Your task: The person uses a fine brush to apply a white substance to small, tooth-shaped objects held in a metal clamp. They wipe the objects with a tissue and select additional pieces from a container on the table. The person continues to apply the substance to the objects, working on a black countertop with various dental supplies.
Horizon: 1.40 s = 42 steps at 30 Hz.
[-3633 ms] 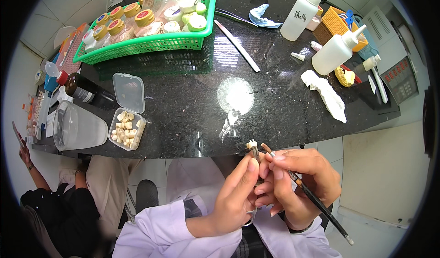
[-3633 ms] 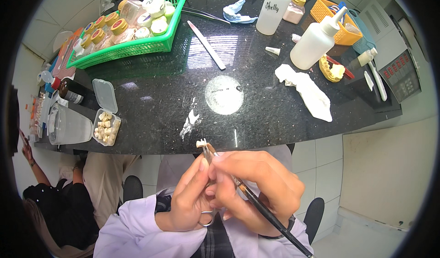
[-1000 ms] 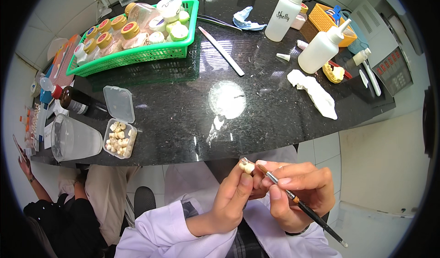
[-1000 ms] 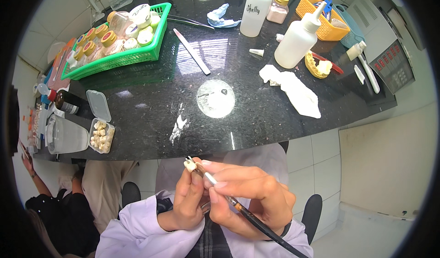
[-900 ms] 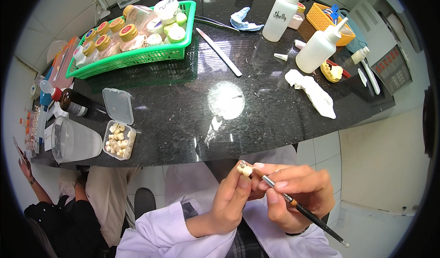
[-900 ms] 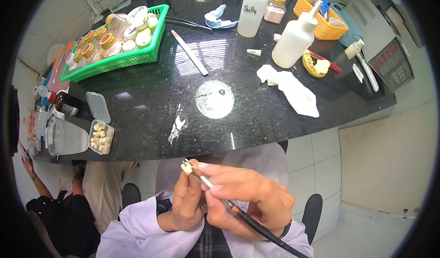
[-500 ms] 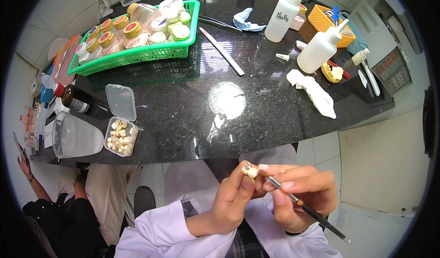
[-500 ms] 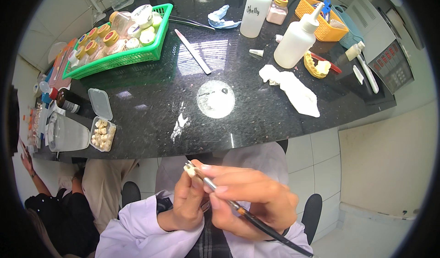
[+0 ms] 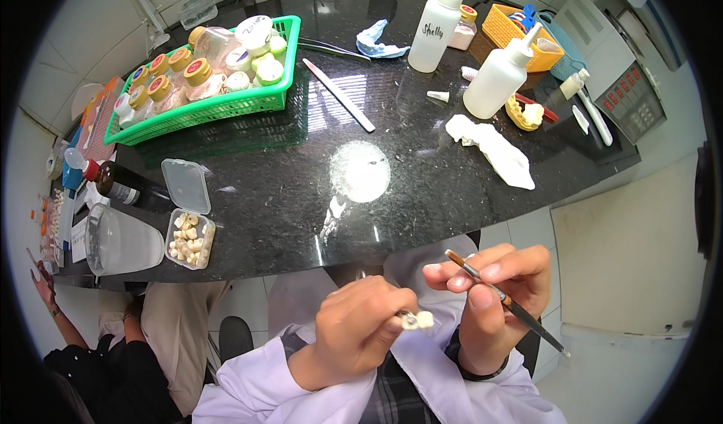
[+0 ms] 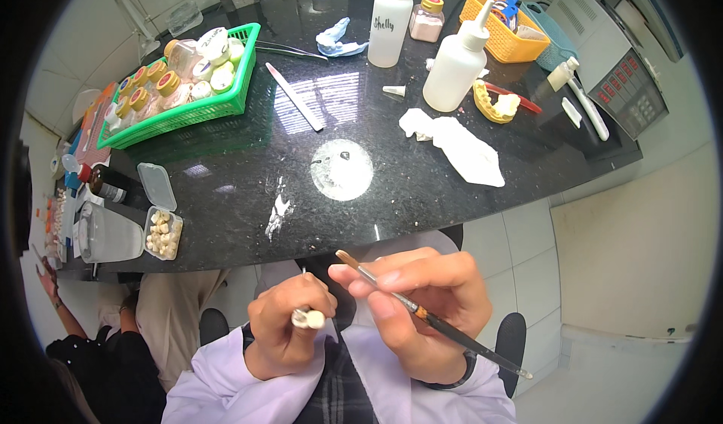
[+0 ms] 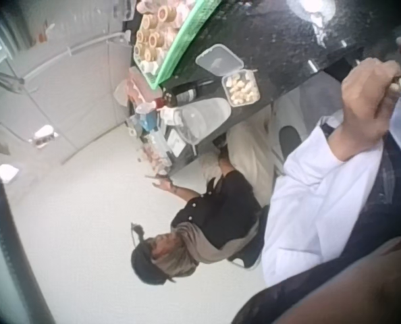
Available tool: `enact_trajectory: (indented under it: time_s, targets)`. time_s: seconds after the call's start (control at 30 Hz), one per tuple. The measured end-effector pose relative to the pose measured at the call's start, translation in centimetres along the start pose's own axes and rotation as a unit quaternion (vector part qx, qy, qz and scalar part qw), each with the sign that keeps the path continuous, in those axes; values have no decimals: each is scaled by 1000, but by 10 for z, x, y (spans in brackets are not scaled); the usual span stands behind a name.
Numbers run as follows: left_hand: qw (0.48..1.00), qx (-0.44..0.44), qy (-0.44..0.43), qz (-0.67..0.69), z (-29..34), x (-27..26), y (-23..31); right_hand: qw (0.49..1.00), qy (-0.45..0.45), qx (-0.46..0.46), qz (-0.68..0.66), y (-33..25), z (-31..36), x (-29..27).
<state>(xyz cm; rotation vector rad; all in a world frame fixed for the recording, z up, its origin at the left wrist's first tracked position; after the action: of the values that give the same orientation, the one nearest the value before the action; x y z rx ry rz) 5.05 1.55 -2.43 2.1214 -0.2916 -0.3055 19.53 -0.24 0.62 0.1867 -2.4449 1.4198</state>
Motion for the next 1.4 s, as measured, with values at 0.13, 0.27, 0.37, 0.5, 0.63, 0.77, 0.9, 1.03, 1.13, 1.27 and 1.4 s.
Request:
enact_trajectory:
  time_s: [0.13,0.27,0.37,0.5,0.63,0.77,0.9,1.03,1.13,1.27,1.4]
  targets:
    - [998,40,-10,-45,-5,-1,3,1000,-11,25,-1,0,-1,-1]
    - [997,33,7,-74,-6,-2,4,1000,-7,23,-3,0,0,-2]
    - [997,31,20,-71,-6,0,4,1000,-5,16,-12,-1,0,-2]
    - [997,35,22,-63,-5,0,3,1000,-12,22,-17,-2,0,-2]
    - [997,45,9,-58,-7,0,4,1000,-4,17,4,-1,-1,-1]
    - [997,70,2,-37,-4,-3,4,998,-2,20,65,-1,-11,-2]
    - [996,81,-21,18,8,-8,5,991,-23,66,111,5,-37,-1]
    - [992,-6,-7,126,26,-13,-2,979,-41,165,112,23,-56,16]
    - [918,-201,-3,342,38,-18,-2,970,-59,185,146,45,-58,24]
    - [833,-283,-34,474,39,-24,-3,953,-96,170,234,61,-60,24]
    - [792,-291,-58,534,38,-28,-9,946,-99,148,271,62,-58,27]
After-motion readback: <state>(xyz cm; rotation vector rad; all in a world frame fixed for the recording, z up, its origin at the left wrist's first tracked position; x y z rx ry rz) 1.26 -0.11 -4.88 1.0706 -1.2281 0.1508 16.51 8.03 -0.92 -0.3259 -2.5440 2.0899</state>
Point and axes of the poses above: each hand's wrist, its own z-axis away from the middle knuckle, its own x-axis out of the palm, y = z × x, the point moved 2 cm from there along -z, towards the middle knuckle, and after that the axes turned 2 degrees about -x, right-handed, at the moved point
